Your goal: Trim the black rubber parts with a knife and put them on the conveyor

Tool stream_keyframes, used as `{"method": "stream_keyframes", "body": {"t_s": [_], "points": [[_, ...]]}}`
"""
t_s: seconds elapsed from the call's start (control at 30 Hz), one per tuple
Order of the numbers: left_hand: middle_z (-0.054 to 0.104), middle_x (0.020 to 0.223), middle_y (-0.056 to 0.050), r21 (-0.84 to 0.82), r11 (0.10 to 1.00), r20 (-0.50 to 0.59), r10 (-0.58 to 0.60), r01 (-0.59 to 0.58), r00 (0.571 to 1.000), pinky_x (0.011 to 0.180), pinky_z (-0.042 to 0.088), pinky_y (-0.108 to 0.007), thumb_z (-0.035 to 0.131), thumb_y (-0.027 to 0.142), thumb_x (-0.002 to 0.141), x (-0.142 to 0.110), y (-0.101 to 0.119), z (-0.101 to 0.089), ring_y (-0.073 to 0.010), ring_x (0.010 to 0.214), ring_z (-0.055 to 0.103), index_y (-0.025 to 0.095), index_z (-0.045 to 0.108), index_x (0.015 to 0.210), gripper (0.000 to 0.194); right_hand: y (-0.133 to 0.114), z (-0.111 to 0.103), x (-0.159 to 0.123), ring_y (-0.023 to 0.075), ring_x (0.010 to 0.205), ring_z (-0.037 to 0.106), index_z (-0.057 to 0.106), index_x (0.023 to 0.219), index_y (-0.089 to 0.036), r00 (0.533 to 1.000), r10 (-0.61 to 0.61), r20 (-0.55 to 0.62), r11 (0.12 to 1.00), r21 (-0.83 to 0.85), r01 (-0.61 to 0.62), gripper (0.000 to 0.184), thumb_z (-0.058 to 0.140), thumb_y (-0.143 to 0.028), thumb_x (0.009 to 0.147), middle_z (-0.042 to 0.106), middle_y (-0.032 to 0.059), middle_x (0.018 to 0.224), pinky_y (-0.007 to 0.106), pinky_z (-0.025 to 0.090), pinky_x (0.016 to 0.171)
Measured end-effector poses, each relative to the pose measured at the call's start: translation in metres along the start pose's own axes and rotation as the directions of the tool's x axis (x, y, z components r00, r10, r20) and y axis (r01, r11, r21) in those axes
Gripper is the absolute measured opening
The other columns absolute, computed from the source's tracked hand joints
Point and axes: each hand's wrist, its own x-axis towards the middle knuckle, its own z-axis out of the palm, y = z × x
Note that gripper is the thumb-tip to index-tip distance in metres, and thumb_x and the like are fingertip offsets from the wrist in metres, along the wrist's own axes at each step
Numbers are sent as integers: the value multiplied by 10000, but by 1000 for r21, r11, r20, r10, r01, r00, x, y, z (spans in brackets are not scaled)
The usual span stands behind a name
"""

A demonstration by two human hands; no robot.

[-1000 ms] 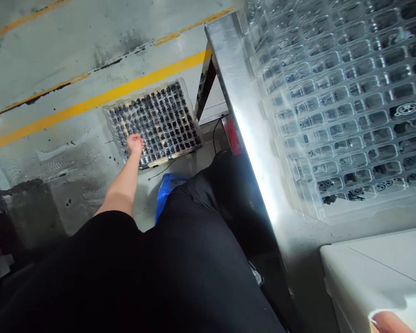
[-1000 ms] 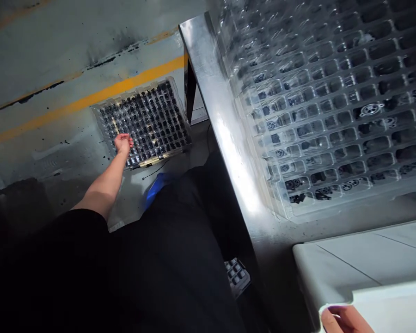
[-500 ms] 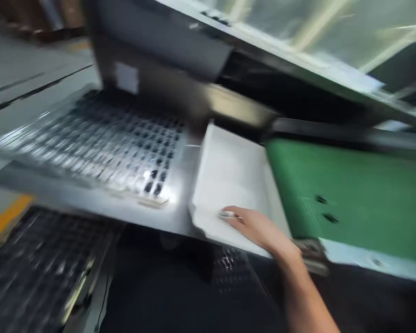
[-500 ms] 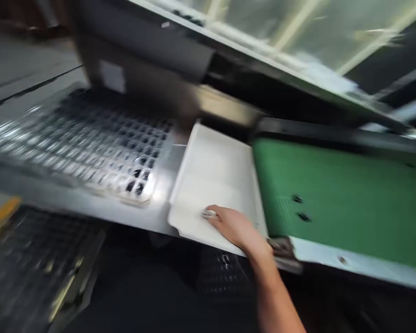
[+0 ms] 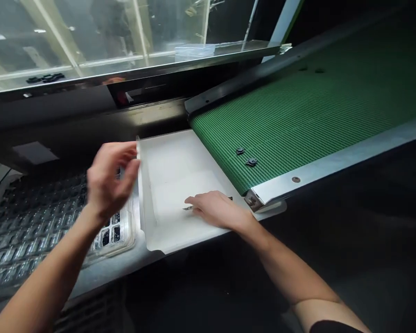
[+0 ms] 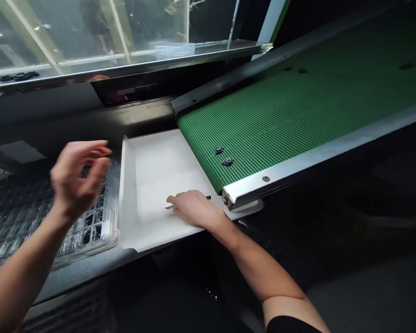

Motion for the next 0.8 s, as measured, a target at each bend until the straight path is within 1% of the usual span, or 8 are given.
{"method": "stream_keyframes", "body": {"t_s": [0.03, 0.1, 0.17, 0.27, 0.33, 0.57, 0.67, 0.8], "points": [[721, 1192, -78, -11, 995, 127, 96, -95, 987, 793, 552, -323, 637, 401, 1083, 17, 15, 30, -177, 906, 696, 227, 661, 1383, 348, 0, 0, 0, 313, 1051, 765, 697, 1397, -186, 1000, -4, -7, 1000, -11, 4, 307, 550, -196, 1127, 799, 110, 1166, 346, 487, 824], [744, 1159, -83, -18, 971, 321, 230, -237, 919, 728, 499, -317, 568, 522, 1127, 43, 44, 84, -182, 864, 702, 194, 612, 1455, 466, 0, -1, -1, 309, 1050, 765, 695, 1384, -170, 1000, -14, -19, 999, -37, 14, 298, 544, -189, 1128, 793, 123, 1185, 346, 489, 827], [753, 1196, -112, 8, 953, 494, 260, -303, 830, 693, 452, -334, 493, 649, 1134, 61, 71, 128, -223, 919, 727, 162, 573, 1486, 606, 1, -2, -3, 307, 1012, 771, 693, 1370, -153, 999, -23, -27, 998, -63, 22, 296, 521, -177, 1131, 796, 132, 1160, 349, 494, 809], [758, 1171, -134, 57, 932, 653, 237, -359, 719, 621, 361, -358, 431, 786, 1094, 79, 102, 174, -274, 917, 738, 139, 598, 1387, 731, 1, -3, -6, 285, 891, 775, 696, 1349, -166, 999, -27, -43, 996, -83, 23, 289, 509, -178, 1129, 803, 109, 1075, 339, 486, 726], [763, 1095, -129, 89, 919, 693, 219, -383, 686, 605, 317, -364, 414, 807, 1086, 87, 116, 192, -288, 871, 734, 140, 609, 1302, 728, 2, -3, -7, 269, 833, 767, 695, 1347, -184, 998, -30, -59, 996, -87, 24, 287, 505, -186, 1133, 803, 91, 1051, 333, 471, 677], [765, 989, -74, 108, 931, 661, 194, -348, 725, 605, 312, -370, 429, 448, 1158, 87, 113, 208, -244, 804, 716, 188, 580, 1200, 304, 5, 0, -10, 255, 807, 754, 702, 1338, -191, 992, -63, -109, 993, -102, 52, 297, 484, -159, 1139, 785, 72, 999, 323, 444, 641], [758, 964, -38, 14, 978, 605, 158, -209, 780, 633, 344, -348, 507, 358, 1106, 81, 105, 208, -210, 773, 677, 209, 588, 1197, 192, 5, 1, -10, 256, 813, 752, 702, 1344, -193, 991, -71, -118, 993, -100, 59, 296, 496, -150, 1136, 780, 69, 992, 322, 429, 638], [619, 736, 45, -195, 978, 551, 51, 69, 833, 676, 382, -314, 628, 192, 974, 79, 103, 206, -163, 685, 564, 230, 617, 1081, 114, 6, 1, -11, 258, 823, 754, 702, 1347, -194, 989, -77, -129, 993, -100, 64, 302, 482, -145, 1146, 772, 62, 983, 333, 395, 618]]}}
